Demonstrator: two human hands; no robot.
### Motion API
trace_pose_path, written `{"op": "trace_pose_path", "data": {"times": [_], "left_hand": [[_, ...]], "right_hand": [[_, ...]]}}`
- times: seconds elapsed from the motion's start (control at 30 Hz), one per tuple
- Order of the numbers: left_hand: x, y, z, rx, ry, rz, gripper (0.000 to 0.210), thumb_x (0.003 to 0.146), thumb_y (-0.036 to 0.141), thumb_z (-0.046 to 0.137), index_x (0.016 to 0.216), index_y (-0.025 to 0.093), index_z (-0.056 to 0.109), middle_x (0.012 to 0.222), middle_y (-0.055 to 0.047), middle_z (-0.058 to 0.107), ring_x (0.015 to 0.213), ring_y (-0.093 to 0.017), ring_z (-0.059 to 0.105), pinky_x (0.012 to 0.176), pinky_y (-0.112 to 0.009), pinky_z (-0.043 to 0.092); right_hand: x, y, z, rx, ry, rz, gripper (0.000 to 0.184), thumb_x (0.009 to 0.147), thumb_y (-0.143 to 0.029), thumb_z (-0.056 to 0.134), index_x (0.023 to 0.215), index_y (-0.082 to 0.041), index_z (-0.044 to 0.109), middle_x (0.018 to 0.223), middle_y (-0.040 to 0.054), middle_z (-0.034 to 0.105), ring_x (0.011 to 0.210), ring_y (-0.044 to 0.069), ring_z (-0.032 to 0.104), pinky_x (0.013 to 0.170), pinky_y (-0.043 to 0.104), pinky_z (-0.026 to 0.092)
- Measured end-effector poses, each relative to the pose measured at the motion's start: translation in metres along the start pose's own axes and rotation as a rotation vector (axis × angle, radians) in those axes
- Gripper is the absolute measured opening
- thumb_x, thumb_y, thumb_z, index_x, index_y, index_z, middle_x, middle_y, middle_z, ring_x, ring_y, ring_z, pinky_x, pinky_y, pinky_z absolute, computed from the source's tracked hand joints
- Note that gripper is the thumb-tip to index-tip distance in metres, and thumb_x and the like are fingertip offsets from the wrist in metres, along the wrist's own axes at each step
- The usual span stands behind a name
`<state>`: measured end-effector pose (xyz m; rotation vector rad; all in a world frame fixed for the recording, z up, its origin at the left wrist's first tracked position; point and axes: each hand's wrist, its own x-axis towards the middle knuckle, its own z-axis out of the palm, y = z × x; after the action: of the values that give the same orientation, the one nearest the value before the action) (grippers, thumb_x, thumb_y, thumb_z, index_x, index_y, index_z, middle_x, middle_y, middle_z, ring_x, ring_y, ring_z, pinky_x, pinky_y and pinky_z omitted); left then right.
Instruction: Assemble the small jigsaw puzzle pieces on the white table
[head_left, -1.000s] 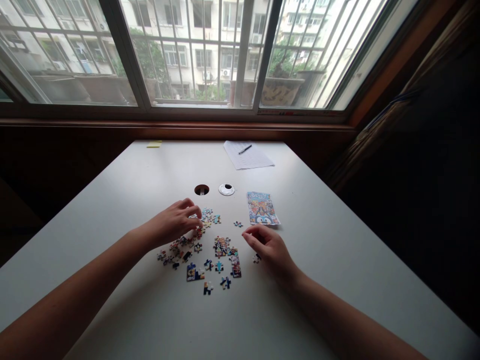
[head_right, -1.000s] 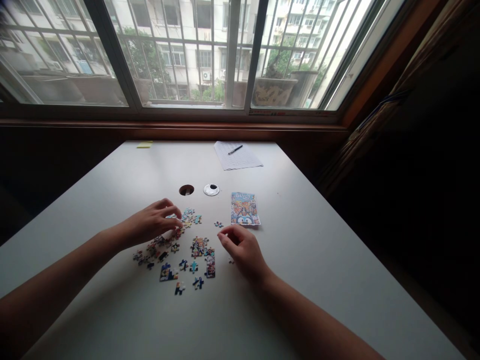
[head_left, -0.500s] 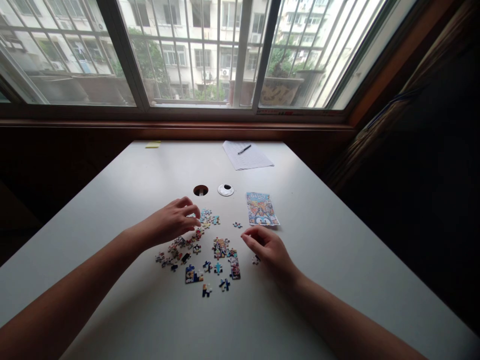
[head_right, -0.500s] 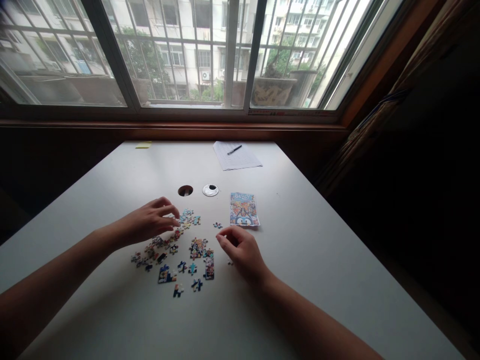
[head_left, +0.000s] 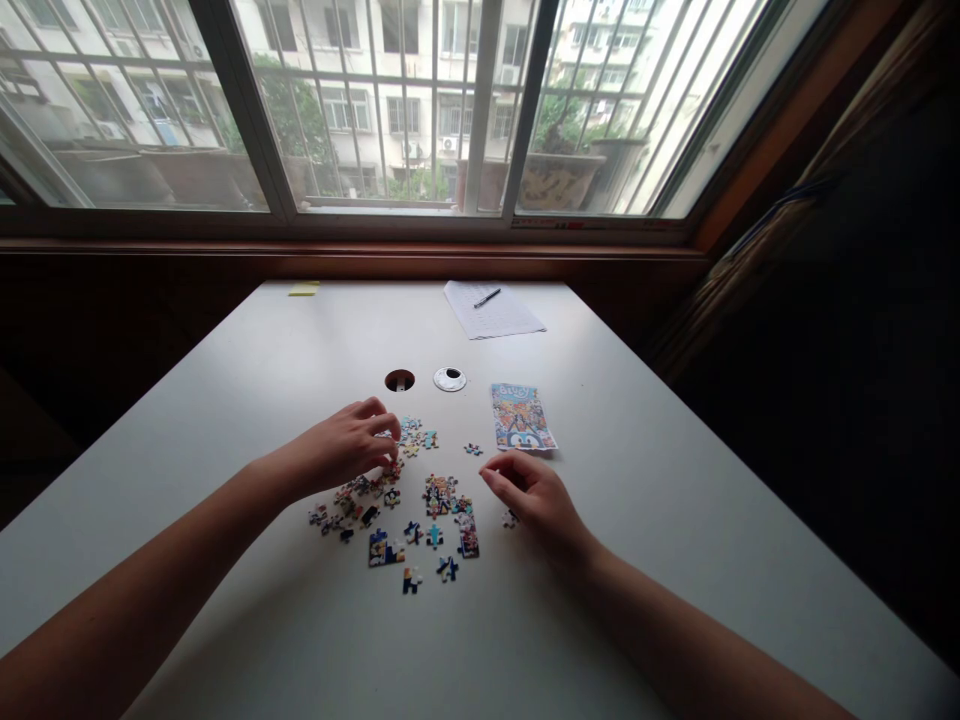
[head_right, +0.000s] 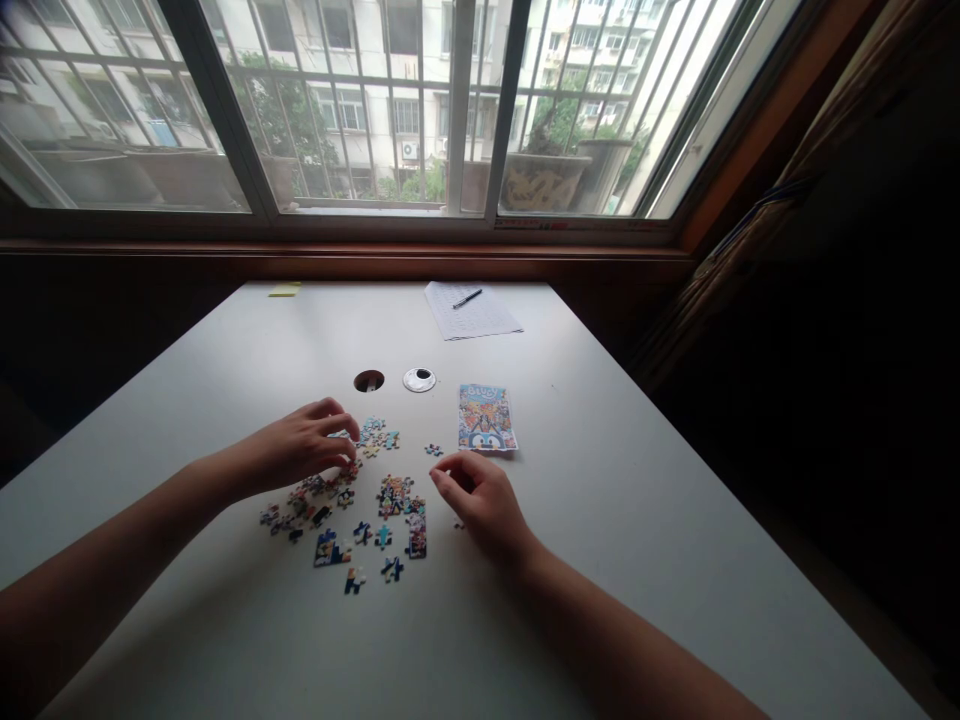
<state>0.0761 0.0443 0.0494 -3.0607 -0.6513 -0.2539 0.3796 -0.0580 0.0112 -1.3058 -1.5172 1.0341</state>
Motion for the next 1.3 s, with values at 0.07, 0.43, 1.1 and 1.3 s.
{"op": "trace_pose_path", "data": {"times": [0.07,0.43,1.1,1.3], "left_hand": [[-0.0005,-0.0001,0.0000,-0.009,0.013,0.001,0.012,0.092,0.022,0.066,0.098,0.030,0.073,0.115,0.001,0.065,0.107,-0.021,0.052,0.090,-0.034,0.047],[-0.0029,0.0021,0.0024,-0.006,0.003,-0.035,0.010,0.093,0.022,0.064,0.092,0.027,0.073,0.113,0.001,0.066,0.107,-0.022,0.052,0.089,-0.035,0.046],[-0.0055,0.0004,0.0092,-0.037,0.038,-0.048,0.006,0.092,0.027,0.065,0.093,0.028,0.071,0.112,0.000,0.066,0.107,-0.022,0.052,0.088,-0.035,0.047],[-0.0068,0.0017,0.0029,-0.047,0.057,-0.048,0.007,0.093,0.023,0.062,0.090,0.025,0.069,0.111,-0.001,0.067,0.108,-0.022,0.052,0.089,-0.036,0.046]], "right_hand": [[0.0001,-0.0001,-0.0005,-0.003,-0.001,-0.003,0.023,0.090,-0.041,0.064,0.088,-0.019,0.068,0.069,-0.0013,0.052,0.064,0.013,0.044,0.058,0.026,0.035],[0.0005,0.0016,-0.0010,0.000,-0.012,-0.004,0.024,0.091,-0.042,0.064,0.087,-0.019,0.067,0.068,-0.0017,0.051,0.063,0.013,0.043,0.057,0.026,0.034],[-0.0004,-0.0012,-0.0009,-0.015,-0.005,-0.015,0.026,0.091,-0.044,0.063,0.088,-0.019,0.068,0.069,-0.0007,0.051,0.063,0.014,0.044,0.058,0.026,0.036],[-0.0006,-0.0007,-0.0004,-0.017,0.007,-0.014,0.027,0.090,-0.045,0.063,0.087,-0.019,0.068,0.068,-0.0010,0.053,0.062,0.014,0.044,0.056,0.026,0.036]]}}
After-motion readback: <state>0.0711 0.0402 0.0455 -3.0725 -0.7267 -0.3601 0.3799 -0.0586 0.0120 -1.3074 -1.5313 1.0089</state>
